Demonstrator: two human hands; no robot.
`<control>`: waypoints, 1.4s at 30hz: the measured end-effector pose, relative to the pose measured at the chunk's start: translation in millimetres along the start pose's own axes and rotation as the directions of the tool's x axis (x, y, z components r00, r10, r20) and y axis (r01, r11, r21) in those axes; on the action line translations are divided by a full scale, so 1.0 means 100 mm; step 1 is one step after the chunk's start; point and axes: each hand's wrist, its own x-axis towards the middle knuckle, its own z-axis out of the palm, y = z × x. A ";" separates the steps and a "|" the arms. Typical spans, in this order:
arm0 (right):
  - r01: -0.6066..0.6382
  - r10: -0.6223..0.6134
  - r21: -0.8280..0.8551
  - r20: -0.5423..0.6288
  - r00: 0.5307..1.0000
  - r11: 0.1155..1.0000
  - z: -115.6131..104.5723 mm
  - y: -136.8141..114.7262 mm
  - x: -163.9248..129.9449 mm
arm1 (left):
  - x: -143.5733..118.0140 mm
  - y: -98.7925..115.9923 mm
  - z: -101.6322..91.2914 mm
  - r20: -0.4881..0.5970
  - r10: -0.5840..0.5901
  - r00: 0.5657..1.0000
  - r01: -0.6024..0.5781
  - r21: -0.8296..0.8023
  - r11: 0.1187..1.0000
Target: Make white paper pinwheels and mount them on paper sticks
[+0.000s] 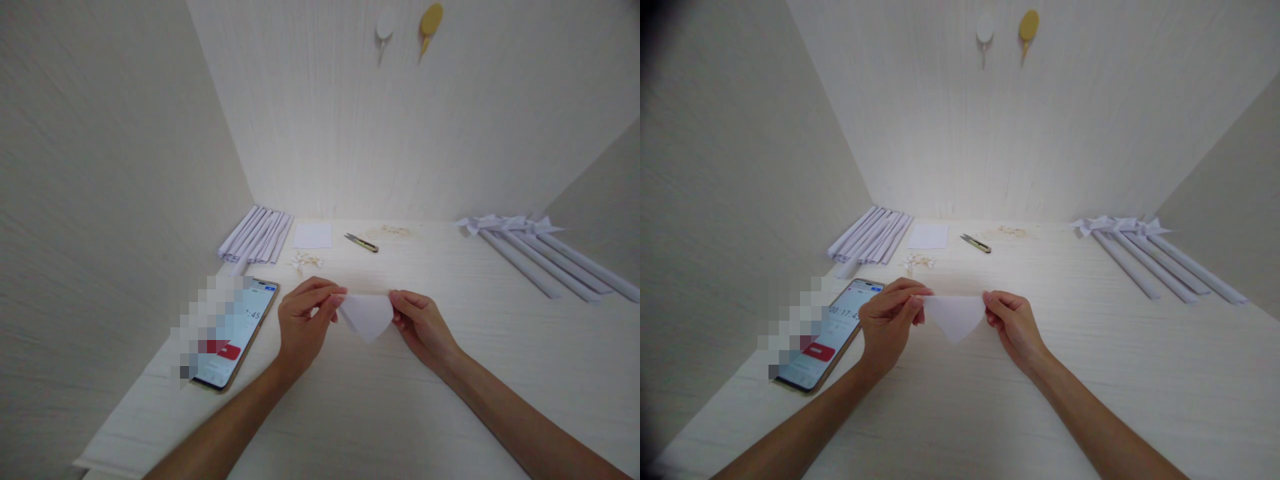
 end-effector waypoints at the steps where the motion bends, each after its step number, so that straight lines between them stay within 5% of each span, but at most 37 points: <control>1: 0.001 -0.001 0.000 -0.001 1.000 1.000 0.00 0.00 0.00 | 0.00 0.00 0.00 0.000 -0.001 1.000 0.001 -0.001 1.000; 13: 0.018 -0.018 -0.018 -0.010 1.000 1.000 -0.01 0.01 0.01 | 0.00 0.00 -0.01 -0.009 -0.046 0.999 0.046 0.017 0.999; 18: 0.048 -0.049 -0.057 -0.019 0.999 0.997 0.00 0.00 0.01 | 0.00 0.00 -0.01 -0.023 -0.160 0.987 0.160 -0.014 0.987; 24: 0.147 -0.157 -0.108 -0.082 0.984 0.983 0.02 -0.01 -0.01 | 0.02 -0.13 0.05 -0.085 -0.472 0.878 0.448 -0.204 0.871; 29: 0.200 -0.219 -0.166 -0.101 0.971 0.966 0.00 0.01 0.00 | 0.02 -0.21 0.10 -0.118 -0.632 0.766 0.567 -0.338 0.751; 42: 0.127 -0.129 -0.241 0.007 0.992 0.962 0.05 0.07 -0.05 | -0.01 -0.20 0.16 -0.131 -0.671 0.730 0.564 -0.440 0.699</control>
